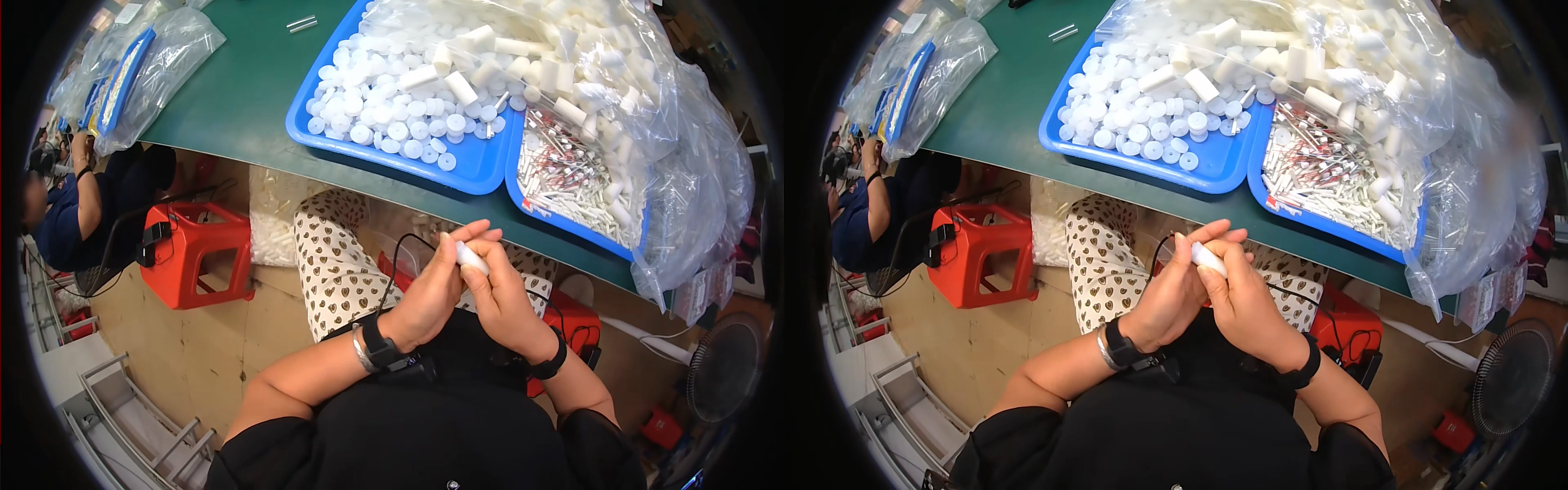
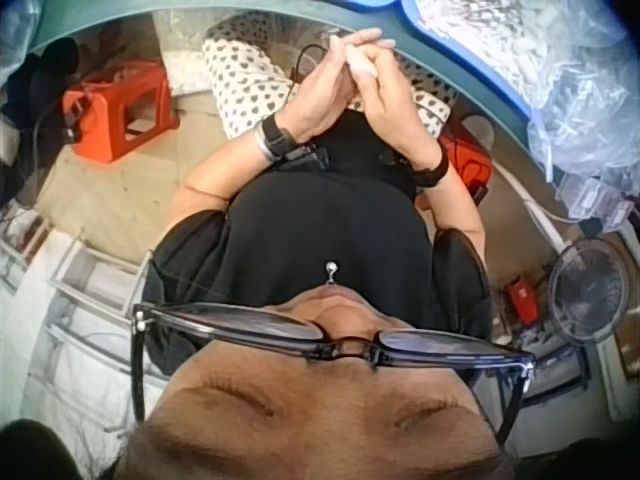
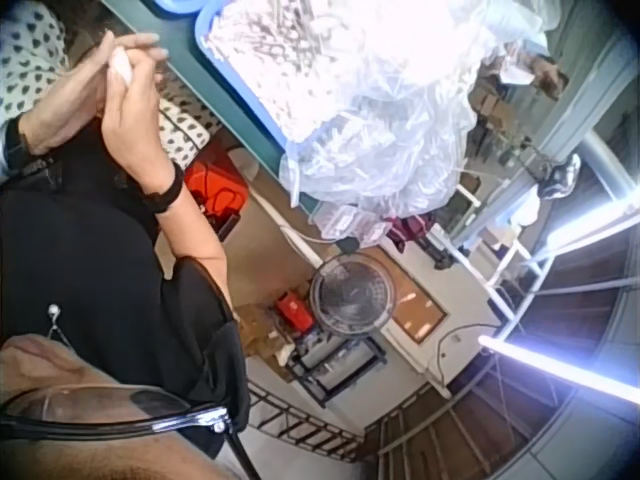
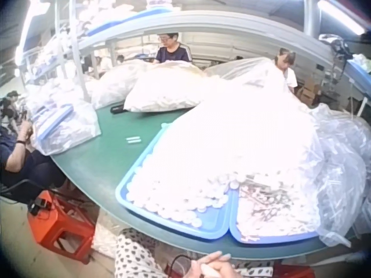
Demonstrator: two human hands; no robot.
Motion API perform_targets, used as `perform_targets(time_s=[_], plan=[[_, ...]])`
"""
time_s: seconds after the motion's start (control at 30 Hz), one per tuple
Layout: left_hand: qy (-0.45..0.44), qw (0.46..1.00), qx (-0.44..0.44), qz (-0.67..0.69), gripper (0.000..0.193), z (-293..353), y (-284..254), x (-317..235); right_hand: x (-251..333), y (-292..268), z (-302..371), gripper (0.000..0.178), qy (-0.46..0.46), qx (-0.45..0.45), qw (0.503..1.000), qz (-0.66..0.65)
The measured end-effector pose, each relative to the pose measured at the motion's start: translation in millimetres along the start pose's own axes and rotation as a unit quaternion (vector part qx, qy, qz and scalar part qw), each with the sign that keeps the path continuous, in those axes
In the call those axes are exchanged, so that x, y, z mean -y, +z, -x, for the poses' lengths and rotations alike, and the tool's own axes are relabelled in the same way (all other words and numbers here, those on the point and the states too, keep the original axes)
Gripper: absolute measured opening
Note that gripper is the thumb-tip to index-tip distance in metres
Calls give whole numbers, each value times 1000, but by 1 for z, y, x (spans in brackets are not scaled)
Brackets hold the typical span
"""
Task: The person sits at a green table and repeatedly picks up small white plastic discs and cylindrical foam pieces. They insert the foam pieces into the discs by hand, creating small assembled units. The person places the finished items into a blue tray on the table.
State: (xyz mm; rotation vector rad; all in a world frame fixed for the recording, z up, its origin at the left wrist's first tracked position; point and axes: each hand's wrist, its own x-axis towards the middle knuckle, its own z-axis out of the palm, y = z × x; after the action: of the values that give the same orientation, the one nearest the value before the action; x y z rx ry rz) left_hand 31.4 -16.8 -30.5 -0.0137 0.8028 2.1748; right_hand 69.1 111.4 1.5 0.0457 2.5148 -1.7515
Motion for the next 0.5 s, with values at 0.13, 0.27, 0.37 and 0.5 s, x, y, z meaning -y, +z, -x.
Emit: perform_targets(time_s=[0.13, 0.27, 0.37, 0.5], plan=[[4, 998, -32, -49, 64, 4, -8, 15, -12, 9, 2, 20, 31, 24, 998, -41], [-54, 996, -63, -15, 65, 8, -19, 9, -34, 0, -4, 26, 232, 112, 886, -386], [-74, 995, -64, 13, 66, 7, -23, 3, -32, -6, -8, 32, 316, 152, 797, -491], [-102, 990, -98, -6, 64, 6, -29, 15, -45, 2, -5, 32, 313, 159, 849, -394]])
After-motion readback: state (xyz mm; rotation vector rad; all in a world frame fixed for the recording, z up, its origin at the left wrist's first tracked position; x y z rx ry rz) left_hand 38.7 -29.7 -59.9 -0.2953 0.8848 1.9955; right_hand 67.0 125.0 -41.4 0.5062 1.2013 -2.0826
